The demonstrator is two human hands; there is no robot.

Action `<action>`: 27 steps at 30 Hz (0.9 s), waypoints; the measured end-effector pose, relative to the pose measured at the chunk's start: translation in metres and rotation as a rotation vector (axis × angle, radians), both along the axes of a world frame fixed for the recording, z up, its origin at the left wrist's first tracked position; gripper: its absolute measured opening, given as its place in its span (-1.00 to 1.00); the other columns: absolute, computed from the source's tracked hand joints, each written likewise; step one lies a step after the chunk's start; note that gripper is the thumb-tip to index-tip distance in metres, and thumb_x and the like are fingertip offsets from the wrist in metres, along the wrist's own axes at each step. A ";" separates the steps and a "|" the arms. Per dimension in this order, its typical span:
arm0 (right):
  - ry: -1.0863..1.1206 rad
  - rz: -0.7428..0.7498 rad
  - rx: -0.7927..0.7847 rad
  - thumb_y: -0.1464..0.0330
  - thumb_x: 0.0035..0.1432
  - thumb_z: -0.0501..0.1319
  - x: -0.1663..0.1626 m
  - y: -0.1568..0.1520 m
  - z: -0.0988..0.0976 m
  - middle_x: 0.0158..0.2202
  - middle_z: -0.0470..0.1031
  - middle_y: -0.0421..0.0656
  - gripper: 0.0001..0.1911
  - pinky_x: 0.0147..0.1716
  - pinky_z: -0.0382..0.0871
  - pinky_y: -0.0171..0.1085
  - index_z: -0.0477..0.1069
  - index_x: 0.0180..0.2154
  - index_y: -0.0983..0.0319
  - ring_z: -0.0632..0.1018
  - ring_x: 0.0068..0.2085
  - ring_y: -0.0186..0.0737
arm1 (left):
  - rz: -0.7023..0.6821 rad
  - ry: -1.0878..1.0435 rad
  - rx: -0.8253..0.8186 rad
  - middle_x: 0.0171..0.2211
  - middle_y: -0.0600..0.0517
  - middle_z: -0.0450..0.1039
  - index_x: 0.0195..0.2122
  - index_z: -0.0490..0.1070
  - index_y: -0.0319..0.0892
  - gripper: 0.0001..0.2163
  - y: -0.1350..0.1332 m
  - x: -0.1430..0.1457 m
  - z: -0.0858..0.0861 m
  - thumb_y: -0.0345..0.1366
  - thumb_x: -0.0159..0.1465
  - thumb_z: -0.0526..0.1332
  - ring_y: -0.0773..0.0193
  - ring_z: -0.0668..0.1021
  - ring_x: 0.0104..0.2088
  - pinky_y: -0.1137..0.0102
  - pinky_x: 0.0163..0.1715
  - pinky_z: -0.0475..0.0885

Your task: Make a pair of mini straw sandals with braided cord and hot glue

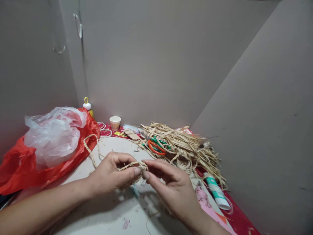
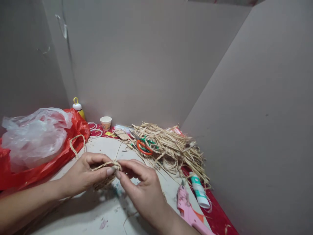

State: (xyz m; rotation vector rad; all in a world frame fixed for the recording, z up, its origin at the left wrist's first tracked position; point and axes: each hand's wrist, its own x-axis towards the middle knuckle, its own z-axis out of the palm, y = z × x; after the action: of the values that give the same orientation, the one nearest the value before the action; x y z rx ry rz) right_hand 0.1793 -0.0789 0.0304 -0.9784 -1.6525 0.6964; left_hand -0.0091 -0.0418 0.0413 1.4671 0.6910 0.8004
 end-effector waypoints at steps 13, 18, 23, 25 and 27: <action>0.014 -0.014 -0.190 0.48 0.05 0.31 0.001 -0.013 -0.002 -0.39 0.60 -0.21 -0.82 -0.40 0.46 -0.37 0.57 -0.25 0.20 0.55 -0.42 -0.33 | -0.031 0.275 0.358 -0.43 0.03 0.52 -0.31 0.57 -0.23 -0.84 0.000 0.000 0.002 -0.29 0.25 0.23 0.33 0.47 -0.40 0.47 -0.37 0.35; 0.577 -0.035 -0.571 0.42 -0.12 0.47 0.000 -0.004 -0.012 -0.57 0.52 -0.28 -0.76 -0.57 0.44 -0.45 0.47 -0.38 0.26 0.54 -0.53 -0.35 | 0.257 0.242 0.538 0.04 -0.08 0.48 0.09 0.41 -0.11 -0.56 0.004 -0.007 0.008 -0.25 0.17 0.34 0.11 0.51 -0.04 0.31 -0.02 0.37; 0.897 -0.149 -0.579 0.37 -0.17 0.50 0.008 0.002 -0.018 -0.50 0.53 -0.33 -0.67 -0.46 0.52 -0.49 0.37 -0.42 0.19 0.62 -0.38 -0.35 | 0.610 0.070 0.692 -0.12 0.00 0.50 0.09 0.39 -0.01 -0.60 -0.008 -0.014 0.017 -0.37 0.22 0.28 0.20 0.52 -0.18 0.33 -0.06 0.38; 0.975 -0.160 -0.568 0.38 -0.18 0.50 0.007 0.000 -0.017 -0.48 0.53 -0.34 -0.67 -0.40 0.54 -0.49 0.35 -0.45 0.18 0.63 -0.33 -0.35 | 0.565 0.064 0.590 -0.31 0.05 0.47 -0.01 0.46 -0.05 -0.71 -0.014 -0.011 0.016 -0.36 0.23 0.27 0.28 0.49 -0.34 0.39 -0.21 0.41; 1.020 -0.147 -0.560 0.40 -0.16 0.49 0.003 -0.005 -0.015 -0.45 0.54 -0.33 -0.69 -0.38 0.54 -0.48 0.37 -0.44 0.18 0.63 -0.29 -0.34 | 0.398 0.057 0.356 -0.37 0.05 0.44 0.00 0.45 -0.08 -0.71 -0.017 -0.004 0.010 -0.33 0.22 0.27 0.28 0.47 -0.36 0.41 -0.31 0.41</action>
State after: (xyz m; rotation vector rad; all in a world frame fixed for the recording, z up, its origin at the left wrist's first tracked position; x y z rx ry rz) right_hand 0.1819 -0.0836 0.0156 -0.8668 -0.4905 1.3133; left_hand -0.0130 -0.0588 0.0514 1.7001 0.9357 1.2409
